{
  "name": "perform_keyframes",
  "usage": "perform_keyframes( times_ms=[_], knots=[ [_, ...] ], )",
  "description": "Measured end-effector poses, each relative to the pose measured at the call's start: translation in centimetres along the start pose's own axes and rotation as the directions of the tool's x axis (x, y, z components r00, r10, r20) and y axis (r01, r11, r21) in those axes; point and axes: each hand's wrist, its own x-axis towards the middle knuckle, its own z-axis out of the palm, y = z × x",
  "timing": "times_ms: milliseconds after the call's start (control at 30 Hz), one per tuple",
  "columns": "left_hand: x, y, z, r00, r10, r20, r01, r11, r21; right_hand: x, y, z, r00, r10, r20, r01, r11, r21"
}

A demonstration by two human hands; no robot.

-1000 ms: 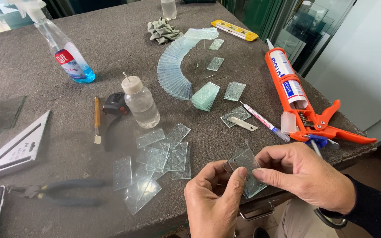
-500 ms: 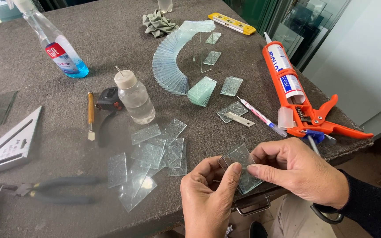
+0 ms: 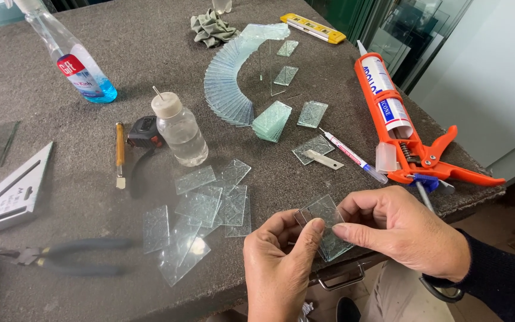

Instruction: Joining small rectangular glass pieces together using adhesive and a caulking gun after prepping the edges.

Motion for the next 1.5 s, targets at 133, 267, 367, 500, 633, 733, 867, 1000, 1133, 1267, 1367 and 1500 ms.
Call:
perform_keyframes(
  times_ms=[133, 267, 367, 500, 633, 733, 867, 1000, 1133, 1267, 1367, 1500],
  knots=[
    [0.1, 0.5, 0.2, 0.998, -0.057, 0.021, 0.06, 0.977, -0.205, -0.3, -0.4, -0.1, 0.999, 0.034, -0.002, -0.034, 0.999, 0.001],
    [0.6, -0.2, 0.2, 0.998, -0.069, 0.004, 0.068, 0.967, -0.247, -0.8, -0.6, 0.1, 0.99, 0.144, 0.006, -0.144, 0.985, 0.098],
    [0.5, -0.1, 0.4, 0.997, -0.079, 0.006, 0.079, 0.974, -0.215, -1.0, -0.9, 0.0, 0.99, 0.142, 0.024, -0.144, 0.985, 0.097],
    [0.3, 0.1, 0.5, 0.993, -0.119, -0.008, 0.115, 0.97, -0.216, -1.0, -1.3, 0.0, 0.96, 0.267, 0.079, -0.276, 0.952, 0.132],
    [0.3, 0.1, 0.5, 0.993, -0.12, -0.011, 0.115, 0.974, -0.193, -1.2, -1.0, 0.0, 0.963, 0.256, 0.081, -0.266, 0.95, 0.166],
    [0.3, 0.2, 0.5, 0.991, -0.135, -0.006, 0.131, 0.971, -0.198, -1.1, -0.7, 0.0, 0.969, 0.229, 0.094, -0.242, 0.956, 0.164],
    [0.4, 0.1, 0.5, 0.992, -0.129, 0.0, 0.126, 0.967, -0.221, -1.2, -0.4, 0.0, 0.975, 0.198, 0.099, -0.211, 0.965, 0.157],
    [0.3, 0.2, 0.5, 0.993, -0.121, 0.002, 0.119, 0.973, -0.197, -1.2, -0.2, 0.0, 0.978, 0.184, 0.095, -0.196, 0.969, 0.151],
    [0.6, -0.1, 0.6, 0.994, -0.11, 0.007, 0.109, 0.975, -0.194, -1.2, -0.5, 0.0, 0.972, 0.224, 0.073, -0.232, 0.962, 0.144],
    [0.5, -0.1, 0.6, 0.993, -0.118, 0.007, 0.117, 0.97, -0.215, -1.2, -0.5, 0.1, 0.975, 0.214, 0.065, -0.221, 0.967, 0.129],
    [0.2, 0.4, 0.5, 0.996, -0.087, 0.02, 0.089, 0.985, -0.147, -1.2, -0.3, 0.1, 0.967, 0.248, 0.061, -0.255, 0.955, 0.154],
    [0.2, 0.1, 0.6, 0.994, -0.111, 0.008, 0.111, 0.982, -0.154, -1.1, 0.3, 0.0, 0.966, 0.249, 0.075, -0.258, 0.956, 0.143]
  ],
)
